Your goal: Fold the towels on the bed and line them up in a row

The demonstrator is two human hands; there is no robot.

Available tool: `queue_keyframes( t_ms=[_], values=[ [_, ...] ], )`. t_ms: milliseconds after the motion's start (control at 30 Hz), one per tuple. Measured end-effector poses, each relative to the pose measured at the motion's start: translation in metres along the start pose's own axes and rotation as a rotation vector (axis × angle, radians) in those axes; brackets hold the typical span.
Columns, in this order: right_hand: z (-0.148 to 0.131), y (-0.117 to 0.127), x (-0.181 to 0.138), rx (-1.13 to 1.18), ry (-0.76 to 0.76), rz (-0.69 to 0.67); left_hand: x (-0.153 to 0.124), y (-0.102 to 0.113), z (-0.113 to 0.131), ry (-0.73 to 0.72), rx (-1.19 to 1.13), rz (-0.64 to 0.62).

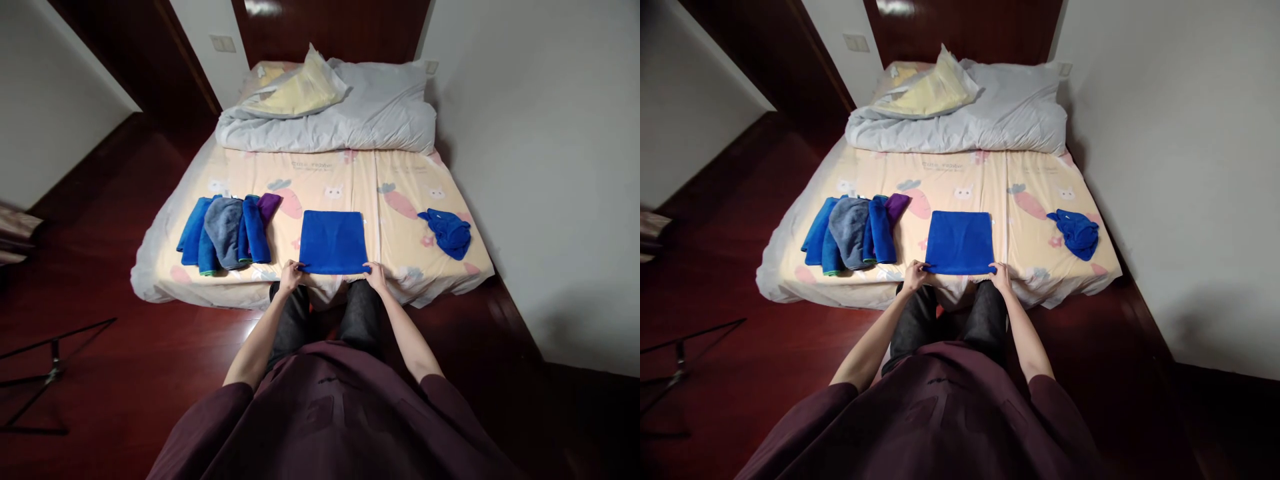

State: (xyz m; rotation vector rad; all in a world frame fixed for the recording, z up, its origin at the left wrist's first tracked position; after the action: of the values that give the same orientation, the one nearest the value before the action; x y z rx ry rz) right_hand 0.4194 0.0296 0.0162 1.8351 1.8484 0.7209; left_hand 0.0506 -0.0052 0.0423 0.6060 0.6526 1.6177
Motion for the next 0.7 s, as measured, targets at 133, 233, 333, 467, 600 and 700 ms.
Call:
queue_keyframes(
  t_ms=[133, 233, 333, 467, 600, 700],
  values=[
    [-0.008, 0.004, 0.003, -0.012, 0.032, 0.078, 0.01, 0.006, 0.011, -0.054, -0.014, 0.049],
    [-0.015, 0.003, 0.004, 0.046, 0.088, 0.09, 0.014, 0.001, 0.014, -0.09, -0.064, -0.028],
    [-0.017, -0.004, 0.007, 0.137, 0.1, 0.027, 0.017, -0.008, 0.009, -0.032, -0.12, -0.135],
    [-0.013, -0.01, 0.014, 0.186, 0.042, -0.006, 0.021, -0.016, -0.001, 0.027, -0.139, -0.132],
    [-0.012, -0.017, 0.02, 0.194, 0.022, -0.017, 0.024, -0.023, -0.006, 0.033, -0.167, -0.093],
    [-0.009, -0.019, 0.025, 0.217, 0.007, -0.021, 0.027, -0.023, -0.012, 0.042, -0.182, -0.059]
  ],
)
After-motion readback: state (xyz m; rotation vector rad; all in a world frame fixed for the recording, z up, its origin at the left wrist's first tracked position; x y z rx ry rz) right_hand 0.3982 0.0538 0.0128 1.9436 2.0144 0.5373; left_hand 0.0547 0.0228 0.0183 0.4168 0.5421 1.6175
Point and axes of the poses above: each hand's wrist, its own x-axis towards the middle knuckle, its own y-axis out of the back of the hand, z = x × y, the point moved 7 cm from there along x, towards the middle knuckle, and after that the axes turned 2 degrees about z, right-handed, at the moved point
